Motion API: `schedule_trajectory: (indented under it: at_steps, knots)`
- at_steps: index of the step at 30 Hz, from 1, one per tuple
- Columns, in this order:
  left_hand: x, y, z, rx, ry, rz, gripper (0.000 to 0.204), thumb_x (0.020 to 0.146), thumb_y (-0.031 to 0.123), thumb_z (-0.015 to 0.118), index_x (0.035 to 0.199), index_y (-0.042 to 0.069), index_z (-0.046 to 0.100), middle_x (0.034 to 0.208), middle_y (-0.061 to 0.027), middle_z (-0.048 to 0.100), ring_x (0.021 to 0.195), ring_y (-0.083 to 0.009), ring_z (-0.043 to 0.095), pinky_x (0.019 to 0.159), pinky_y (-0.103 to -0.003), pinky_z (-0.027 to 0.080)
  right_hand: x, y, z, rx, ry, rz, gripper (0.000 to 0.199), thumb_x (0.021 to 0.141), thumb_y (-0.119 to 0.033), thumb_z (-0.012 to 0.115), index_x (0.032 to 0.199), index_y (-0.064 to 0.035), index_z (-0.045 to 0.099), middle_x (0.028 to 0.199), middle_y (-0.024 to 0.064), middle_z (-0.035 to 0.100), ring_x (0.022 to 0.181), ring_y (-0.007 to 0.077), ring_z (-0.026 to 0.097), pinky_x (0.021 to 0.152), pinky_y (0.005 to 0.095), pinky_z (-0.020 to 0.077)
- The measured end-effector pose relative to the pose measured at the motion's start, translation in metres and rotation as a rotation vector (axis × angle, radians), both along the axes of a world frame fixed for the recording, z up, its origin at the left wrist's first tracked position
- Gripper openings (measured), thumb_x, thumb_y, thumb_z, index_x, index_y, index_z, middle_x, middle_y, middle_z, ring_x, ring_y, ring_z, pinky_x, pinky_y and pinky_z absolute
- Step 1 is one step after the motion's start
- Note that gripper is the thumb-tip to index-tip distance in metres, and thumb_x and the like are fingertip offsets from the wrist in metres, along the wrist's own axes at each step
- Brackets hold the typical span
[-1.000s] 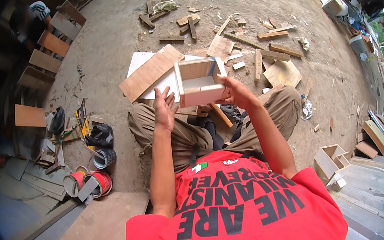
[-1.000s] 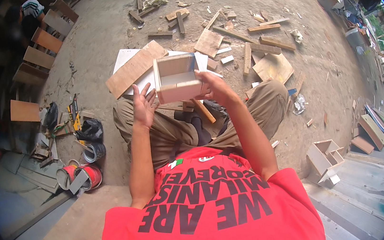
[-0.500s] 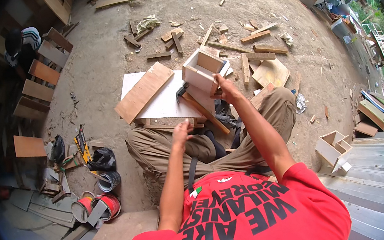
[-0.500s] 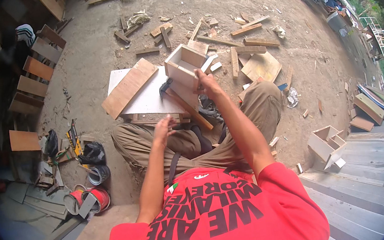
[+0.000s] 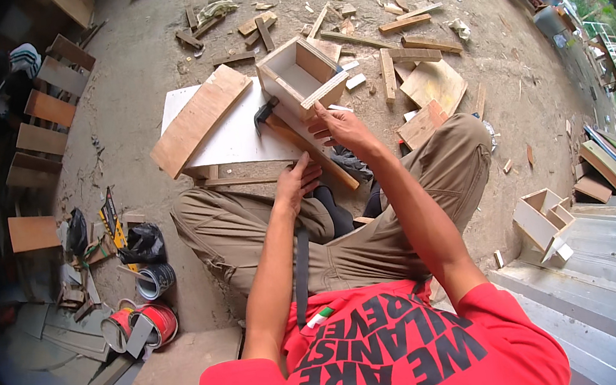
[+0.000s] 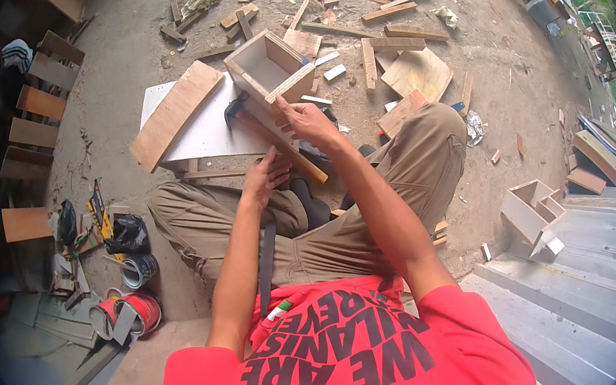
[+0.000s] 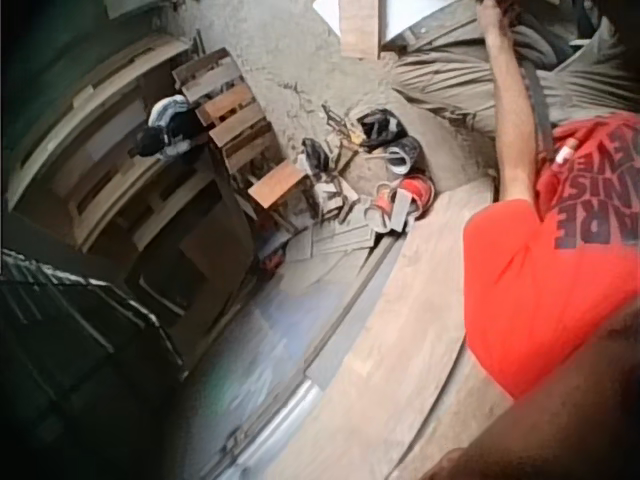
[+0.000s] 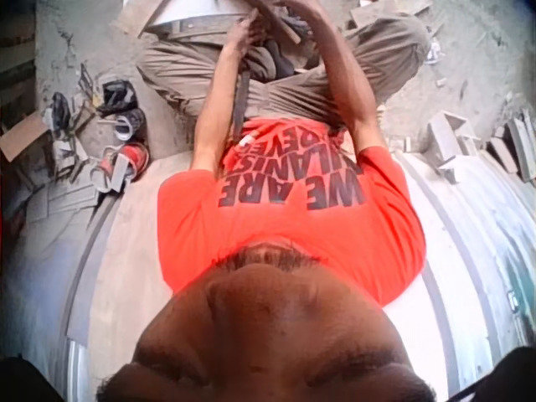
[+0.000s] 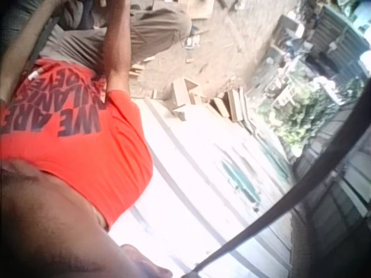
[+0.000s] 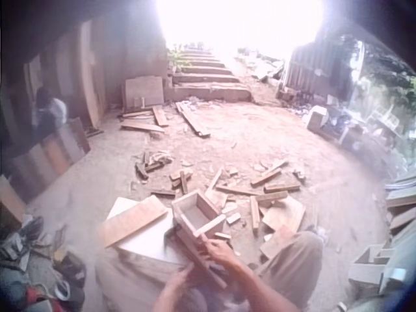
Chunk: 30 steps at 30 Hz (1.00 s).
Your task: The person assembles a small wooden box by hand, using a hammer to drive nails into the joints. They repeatedly reposition the box, align the pieces, and hammer nails to secure the structure.
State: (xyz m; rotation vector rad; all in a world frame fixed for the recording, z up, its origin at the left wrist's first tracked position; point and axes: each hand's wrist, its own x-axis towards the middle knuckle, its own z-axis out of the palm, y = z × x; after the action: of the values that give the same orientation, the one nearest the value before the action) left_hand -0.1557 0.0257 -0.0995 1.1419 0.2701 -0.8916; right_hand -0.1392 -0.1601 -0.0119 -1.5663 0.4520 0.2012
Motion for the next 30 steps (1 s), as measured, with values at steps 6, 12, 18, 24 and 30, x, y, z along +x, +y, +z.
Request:
schedule_trajectory:
  at_steps: [6, 12, 18, 24, 30]
  knots:
    - [-0.011, -0.035, -0.001, 0.21, -0.017, 0.249, 0.052, 0.084, 0.04, 0.082, 0.113, 0.002, 0.063, 0.109, -0.0109, 0.069, 0.092, -0.0211, 0.069, 0.083, -0.039, 0.056, -0.001, -0.018, -0.027, -0.361, -0.003, -0.013, 0.069, 0.095, -0.061, 0.059, 0.086, 0.006, 0.071, 0.081, 0.0171, 0.072, 0.069, 0.0275, 0.069, 0.068, 0.039, 0.0553]
    - [-0.018, -0.038, -0.009, 0.059, 0.044, 0.291, 0.042, 0.085, 0.038, 0.082, 0.108, 0.006, 0.067, 0.095, -0.0066, 0.07, 0.085, -0.0209, 0.068, 0.077, -0.039, 0.056, -0.023, -0.035, -0.078, -0.652, 0.166, 0.42, 0.085, 0.092, -0.073, 0.054, 0.077, 0.0093, 0.069, 0.064, 0.0162, 0.066, 0.062, 0.0245, 0.066, 0.058, 0.0411, 0.0514]
    - [-0.012, -0.019, -0.02, 0.1, -0.039, 0.277, 0.03, 0.095, 0.036, 0.07, 0.099, 0.006, 0.071, 0.088, -0.0068, 0.075, 0.079, -0.0194, 0.072, 0.071, -0.035, 0.057, -0.042, -0.013, -0.058, -0.274, 0.296, 0.57, 0.085, 0.092, -0.073, 0.052, 0.084, 0.0093, 0.071, 0.075, 0.0166, 0.07, 0.058, 0.0222, 0.065, 0.059, 0.0374, 0.0596]
    - [0.007, -0.015, 0.01, 0.263, -0.15, 0.337, 0.023, 0.099, 0.03, 0.064, 0.096, 0.008, 0.063, 0.088, -0.0069, 0.074, 0.073, -0.016, 0.07, 0.058, -0.031, 0.054, -0.045, -0.007, -0.043, -0.626, 0.075, 0.486, 0.077, 0.093, -0.066, 0.056, 0.092, 0.0094, 0.071, 0.082, 0.0289, 0.069, 0.08, 0.0384, 0.07, 0.068, 0.0449, 0.0574]
    - [0.05, 0.041, 0.035, 0.209, -0.264, 0.889, 0.017, 0.095, 0.025, 0.065, 0.099, 0.009, 0.062, 0.087, -0.0041, 0.07, 0.077, -0.0161, 0.068, 0.063, -0.03, 0.054, -0.05, 0.015, 0.001, -0.674, -0.01, 0.296, 0.072, 0.094, -0.063, 0.056, 0.093, 0.0071, 0.073, 0.09, 0.0348, 0.069, 0.094, 0.0467, 0.07, 0.077, 0.0498, 0.0565]
